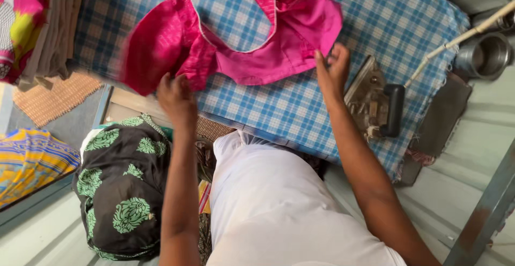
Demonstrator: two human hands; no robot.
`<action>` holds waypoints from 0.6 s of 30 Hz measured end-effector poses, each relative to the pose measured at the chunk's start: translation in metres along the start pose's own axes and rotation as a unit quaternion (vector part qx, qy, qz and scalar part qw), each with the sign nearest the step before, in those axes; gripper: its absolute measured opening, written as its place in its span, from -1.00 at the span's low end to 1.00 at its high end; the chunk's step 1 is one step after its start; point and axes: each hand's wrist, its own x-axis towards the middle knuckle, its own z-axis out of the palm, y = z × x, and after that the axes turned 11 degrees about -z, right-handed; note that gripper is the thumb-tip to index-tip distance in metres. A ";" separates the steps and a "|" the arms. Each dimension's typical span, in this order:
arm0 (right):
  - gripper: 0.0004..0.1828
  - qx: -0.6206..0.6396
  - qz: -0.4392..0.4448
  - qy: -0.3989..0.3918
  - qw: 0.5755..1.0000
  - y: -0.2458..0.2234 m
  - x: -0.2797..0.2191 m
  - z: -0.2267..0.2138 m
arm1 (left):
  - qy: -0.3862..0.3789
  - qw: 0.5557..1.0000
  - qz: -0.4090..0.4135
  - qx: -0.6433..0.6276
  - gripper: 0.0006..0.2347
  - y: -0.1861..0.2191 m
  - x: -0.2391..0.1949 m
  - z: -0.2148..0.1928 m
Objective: The person irons a pink blouse on a checkered ironing board. They repeatedly smooth the fabric with their hands, move the garment to different positions, and use a metal iron to press various sections of the blouse.
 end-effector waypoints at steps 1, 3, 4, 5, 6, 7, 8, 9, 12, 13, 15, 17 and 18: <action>-0.33 -0.039 -0.025 0.020 0.999 0.005 0.014 0.006 | -0.034 0.997 -0.028 -0.059 -0.93 -0.001 0.014 -0.006; -0.19 -0.113 -0.080 0.054 0.989 0.010 0.045 0.015 | -0.041 0.964 -0.235 -0.119 -0.89 0.001 0.043 -0.020; -0.22 -0.074 -0.056 0.071 0.993 0.012 0.056 0.019 | -0.044 0.929 -0.339 -0.143 -0.82 0.003 0.051 -0.030; -0.25 -0.035 -0.031 0.088 0.995 0.013 0.064 0.020 | -0.081 0.952 -0.254 -0.151 -0.86 0.006 0.055 -0.036; -0.28 0.005 -0.009 0.104 0.994 0.010 0.072 0.023 | -0.114 0.966 -0.166 -0.159 -0.88 0.008 0.056 -0.041; -0.44 0.016 0.026 0.088 0.996 0.005 0.074 0.025 | -0.147 0.972 -0.077 -0.165 -0.88 0.009 0.054 -0.044; -0.57 0.025 0.058 0.072 0.995 -0.002 0.078 0.021 | -0.120 0.991 0.023 -0.059 -0.66 0.012 0.049 -0.040; -0.63 0.033 0.089 0.054 0.994 -0.011 0.078 0.018 | -0.092 0.987 0.122 0.050 -0.44 0.013 0.041 -0.033; -0.82 -0.013 -0.345 -0.037 0.938 -0.044 0.050 0.007 | -0.037 0.985 0.095 0.142 -0.80 0.002 0.014 -0.006; -0.96 -0.052 -0.424 -0.111 0.897 -0.054 0.037 0.004 | -0.043 0.995 0.052 0.070 -0.84 -0.006 0.008 -0.002; -0.79 -0.124 -0.478 -0.193 0.848 -0.072 0.016 -0.005 | -0.051 0.995 -0.026 -0.084 -0.91 -0.015 0.013 0.005; -0.71 -0.121 -0.430 -0.198 0.872 -0.080 0.000 -0.009 | -0.066 0.911 -0.253 -0.318 -0.92 -0.021 0.021 -0.007; -0.69 -0.087 -0.403 -0.186 0.892 -0.080 -0.004 -0.008 | -0.043 0.912 -0.226 -0.338 -0.91 -0.018 0.029 -0.014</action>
